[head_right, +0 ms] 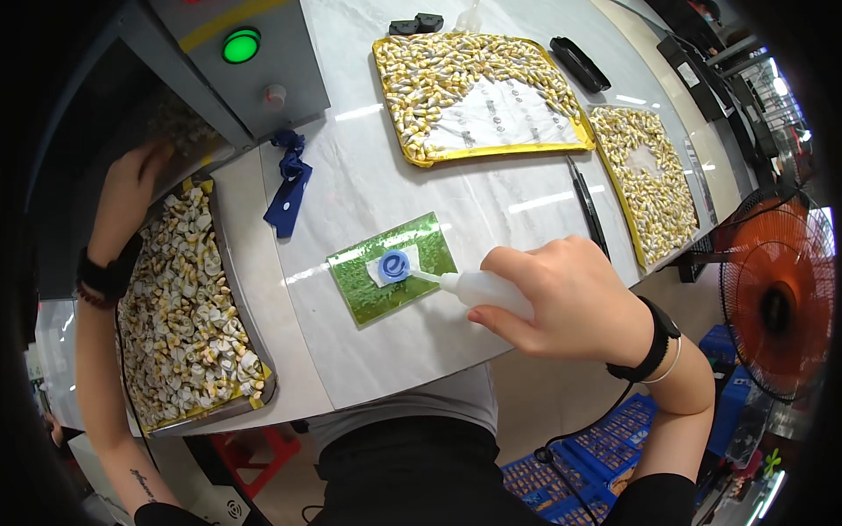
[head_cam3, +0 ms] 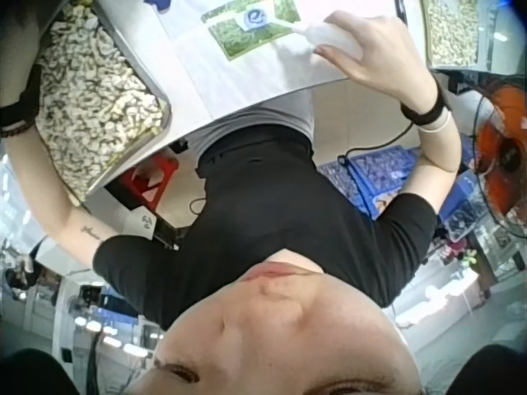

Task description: The person repeatedly picks up small, white, spiral-shaped objects from a tray and applies a yellow substance to them using a yellow tool. The person then places the treated objects onto a tray lined with paper. The process is repeated continuously throughout the video.

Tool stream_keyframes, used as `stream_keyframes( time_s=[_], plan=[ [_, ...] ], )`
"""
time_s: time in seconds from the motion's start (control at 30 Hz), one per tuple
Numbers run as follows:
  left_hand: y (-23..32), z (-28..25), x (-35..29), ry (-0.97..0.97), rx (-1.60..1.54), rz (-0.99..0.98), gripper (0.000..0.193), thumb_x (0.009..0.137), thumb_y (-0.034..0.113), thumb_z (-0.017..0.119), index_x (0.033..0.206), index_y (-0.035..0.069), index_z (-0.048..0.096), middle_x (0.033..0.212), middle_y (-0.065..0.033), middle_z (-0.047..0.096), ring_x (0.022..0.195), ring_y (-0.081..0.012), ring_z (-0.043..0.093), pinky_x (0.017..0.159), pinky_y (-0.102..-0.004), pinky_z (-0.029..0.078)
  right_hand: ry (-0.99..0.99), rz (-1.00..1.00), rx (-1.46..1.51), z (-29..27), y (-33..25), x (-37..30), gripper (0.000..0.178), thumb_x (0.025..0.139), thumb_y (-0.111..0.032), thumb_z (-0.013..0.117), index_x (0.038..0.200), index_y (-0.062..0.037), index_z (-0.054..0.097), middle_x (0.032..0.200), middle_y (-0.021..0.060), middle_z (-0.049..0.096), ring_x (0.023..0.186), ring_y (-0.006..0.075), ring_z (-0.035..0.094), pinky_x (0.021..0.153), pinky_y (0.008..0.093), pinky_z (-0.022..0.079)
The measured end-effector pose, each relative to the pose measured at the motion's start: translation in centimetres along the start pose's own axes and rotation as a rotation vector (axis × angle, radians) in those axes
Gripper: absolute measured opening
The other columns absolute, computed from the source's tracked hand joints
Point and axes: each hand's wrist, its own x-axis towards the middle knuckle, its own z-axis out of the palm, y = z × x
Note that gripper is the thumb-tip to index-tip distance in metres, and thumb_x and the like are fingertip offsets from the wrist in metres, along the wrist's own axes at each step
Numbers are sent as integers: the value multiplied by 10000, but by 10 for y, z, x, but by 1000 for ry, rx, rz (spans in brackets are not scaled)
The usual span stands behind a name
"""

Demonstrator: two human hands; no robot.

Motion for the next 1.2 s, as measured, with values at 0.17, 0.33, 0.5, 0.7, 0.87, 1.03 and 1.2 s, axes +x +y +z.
stream_keyframes(
  time_s=[0.17,0.33,0.5,0.7,0.87,1.03,1.2],
  plan=[
    [56,-39,-27,-57,-104,58,208,898,141,474,855,-51,542,689,-135,550,617,-242,538,586,-305,395,-92,40,-53,-10,-5,6,254,700,-232,709,842,-53,597,560,135,570,520,324,584,485,368,456],
    [111,-70,-67,-160,-281,30,171,862,126,503,819,-33,551,624,-82,486,514,-132,459,489,-279,329,-109,35,-80,-14,-4,5,253,699,-228,707,843,-54,594,568,132,572,528,326,584,492,372,455],
    [127,-91,-114,-249,-449,133,169,849,191,551,822,37,617,604,-34,505,475,-147,439,456,-273,310,-131,41,-82,-16,-6,8,249,703,-226,704,844,-53,594,581,128,580,537,323,587,499,373,456],
    [138,-94,-132,-728,-917,258,292,734,91,670,990,-15,580,748,-112,576,655,-278,561,597,-307,442,-73,-11,-82,-13,-5,7,266,751,-283,668,794,-51,545,513,121,541,480,318,552,454,386,411],
    [145,-60,-152,-769,-1216,170,240,832,244,594,871,7,598,674,-99,563,607,-282,553,560,-331,436,-87,19,-91,-10,-4,5,262,739,-276,678,785,-50,553,511,126,537,483,317,556,451,384,411],
    [148,-37,-161,-642,-1449,146,452,906,427,471,760,18,596,652,-105,555,561,-256,531,516,-319,400,-77,43,-45,-12,-7,10,266,723,-270,692,799,-43,576,519,131,544,484,316,561,453,380,421],
    [159,-23,-169,-432,-1530,-17,406,899,348,530,795,-33,623,646,-98,564,547,-197,520,495,-300,388,-74,47,-42,-11,-7,11,275,716,-271,699,815,-40,586,533,134,558,494,317,570,460,374,432]
  ],
)
